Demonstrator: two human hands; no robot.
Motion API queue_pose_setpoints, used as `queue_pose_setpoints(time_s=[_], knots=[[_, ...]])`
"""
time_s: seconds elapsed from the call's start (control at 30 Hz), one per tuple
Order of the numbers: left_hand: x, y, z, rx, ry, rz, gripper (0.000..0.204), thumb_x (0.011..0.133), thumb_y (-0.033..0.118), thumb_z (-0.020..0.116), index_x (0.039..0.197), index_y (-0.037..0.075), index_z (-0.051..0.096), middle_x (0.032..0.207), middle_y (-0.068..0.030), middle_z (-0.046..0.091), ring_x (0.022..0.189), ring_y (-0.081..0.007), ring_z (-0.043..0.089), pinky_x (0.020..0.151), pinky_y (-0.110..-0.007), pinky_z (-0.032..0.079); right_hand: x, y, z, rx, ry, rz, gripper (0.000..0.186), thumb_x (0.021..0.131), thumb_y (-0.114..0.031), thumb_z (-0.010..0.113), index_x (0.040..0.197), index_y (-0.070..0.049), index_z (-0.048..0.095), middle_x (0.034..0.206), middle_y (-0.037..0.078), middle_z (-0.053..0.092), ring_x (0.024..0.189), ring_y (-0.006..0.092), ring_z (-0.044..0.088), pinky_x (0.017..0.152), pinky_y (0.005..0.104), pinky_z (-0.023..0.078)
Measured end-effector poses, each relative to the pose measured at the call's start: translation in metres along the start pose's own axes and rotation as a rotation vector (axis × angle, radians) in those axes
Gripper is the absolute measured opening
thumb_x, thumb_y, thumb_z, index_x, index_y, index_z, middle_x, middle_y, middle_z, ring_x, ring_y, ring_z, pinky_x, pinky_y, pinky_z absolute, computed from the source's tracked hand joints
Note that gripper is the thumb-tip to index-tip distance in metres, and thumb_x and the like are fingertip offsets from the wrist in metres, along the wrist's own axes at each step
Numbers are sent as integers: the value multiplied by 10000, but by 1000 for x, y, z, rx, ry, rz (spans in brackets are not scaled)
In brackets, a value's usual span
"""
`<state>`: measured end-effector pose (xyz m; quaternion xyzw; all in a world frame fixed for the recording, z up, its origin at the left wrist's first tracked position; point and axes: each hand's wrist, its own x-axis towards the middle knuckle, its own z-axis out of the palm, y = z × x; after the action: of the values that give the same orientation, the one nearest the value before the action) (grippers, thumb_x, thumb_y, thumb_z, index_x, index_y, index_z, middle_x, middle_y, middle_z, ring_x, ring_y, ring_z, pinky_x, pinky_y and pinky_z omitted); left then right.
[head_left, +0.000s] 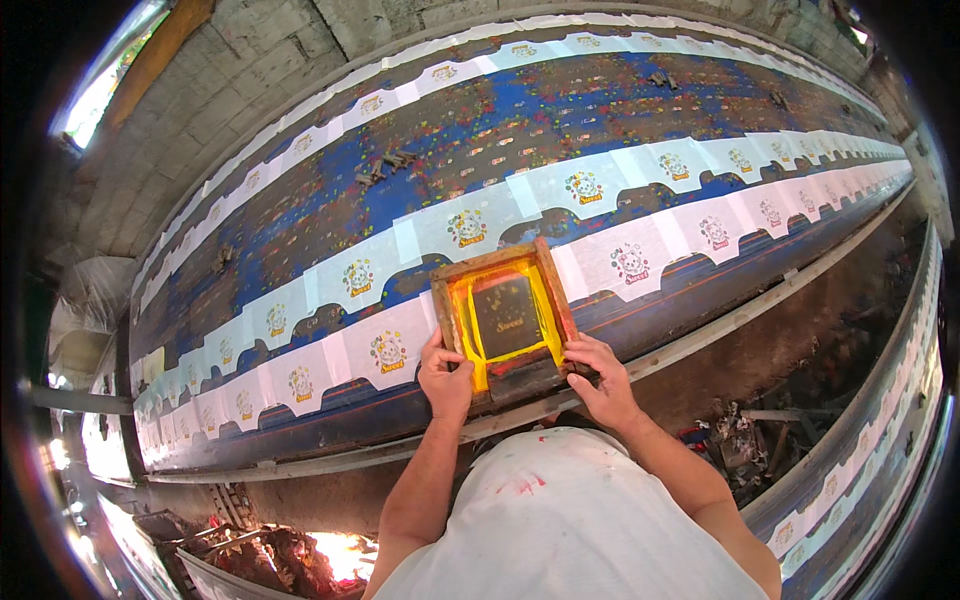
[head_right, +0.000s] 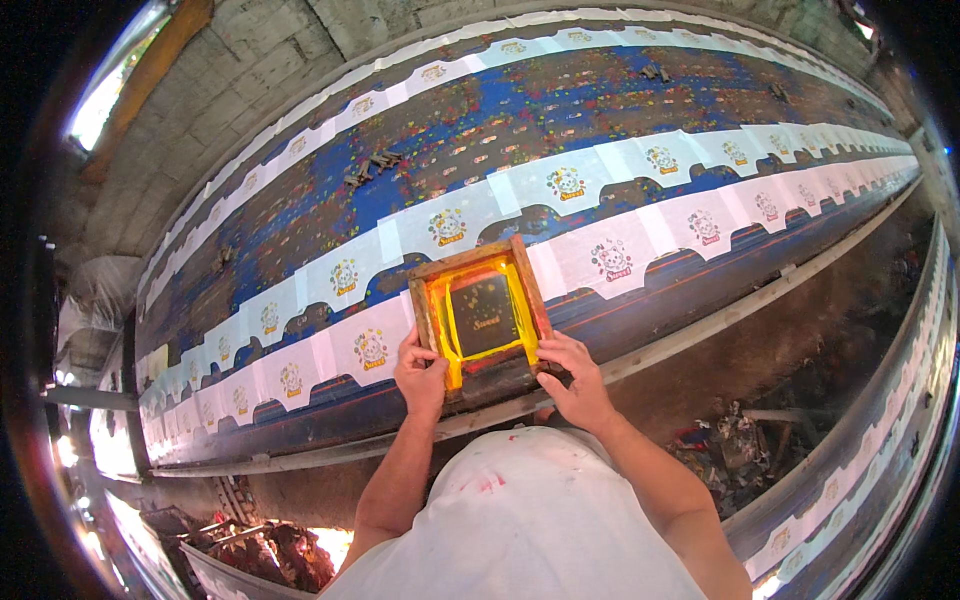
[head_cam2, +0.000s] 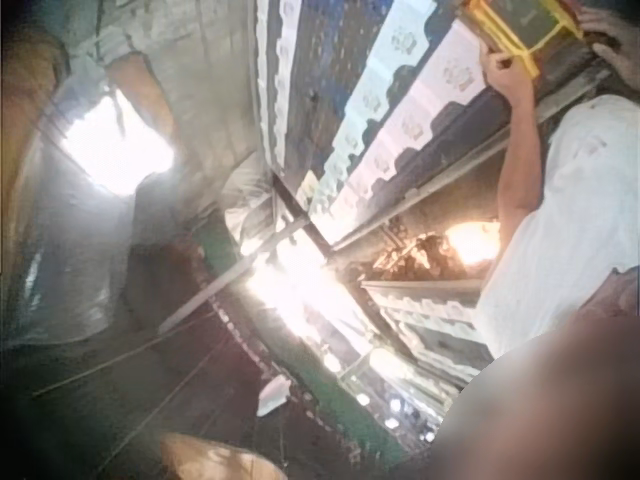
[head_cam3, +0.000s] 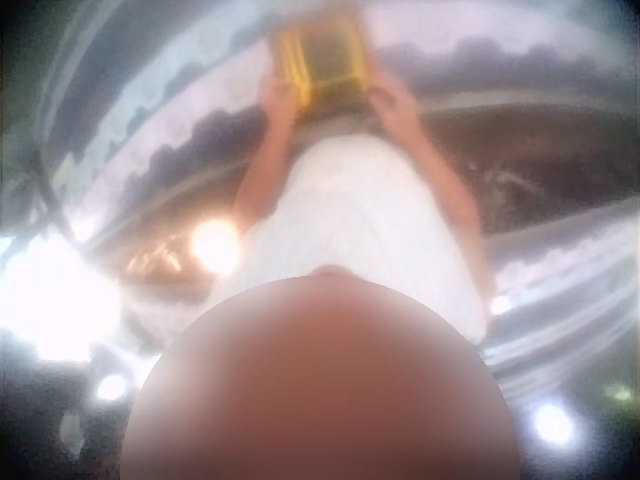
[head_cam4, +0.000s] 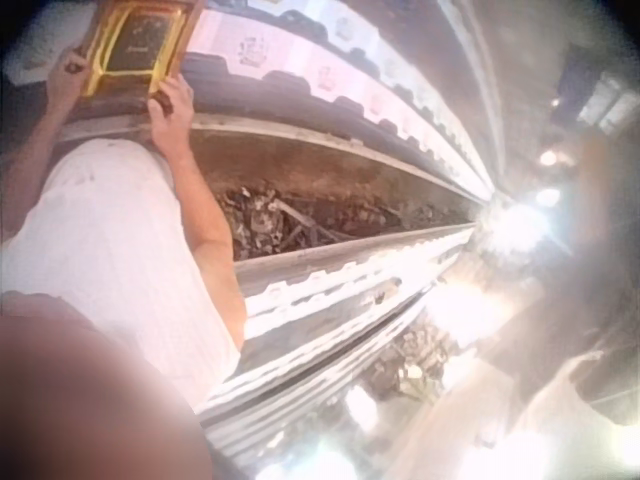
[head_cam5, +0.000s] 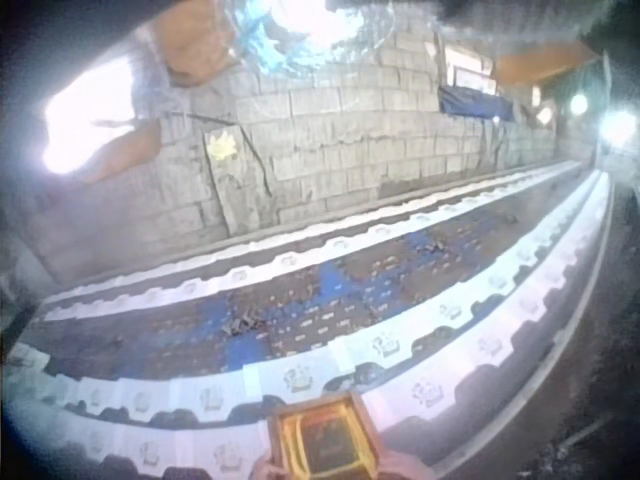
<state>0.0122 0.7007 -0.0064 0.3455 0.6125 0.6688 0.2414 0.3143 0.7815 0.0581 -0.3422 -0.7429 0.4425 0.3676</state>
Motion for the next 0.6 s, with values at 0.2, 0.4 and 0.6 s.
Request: queue_pose_setpoints(time_s=[0.2,0.4,0.6], knots=[[0,9,3,-10,-33,-90,268,834,-223,729,917,15,641,1759,-285,504,1578,-331,580,1272,-411,473,1,1,-5,16,14,-8,381,964,-35,814,1341,-45,764,1483,167,732,1524,430,583,1290,537,444],[-1,4,4,-42,-18,-114,257,827,-216,733,900,13,643,1749,-296,513,1550,-326,605,1256,-407,480,4,-12,0,-148,35,-123,383,955,-35,821,1333,-55,770,1447,171,727,1474,436,615,1258,538,483],[-1,-6,5,-45,2,-78,231,811,-181,753,883,18,661,1725,-314,537,1528,-335,624,1240,-406,480,19,-42,8,-447,-239,-344,471,886,-92,902,1338,-79,771,1443,158,709,1428,425,642,1202,556,534]])
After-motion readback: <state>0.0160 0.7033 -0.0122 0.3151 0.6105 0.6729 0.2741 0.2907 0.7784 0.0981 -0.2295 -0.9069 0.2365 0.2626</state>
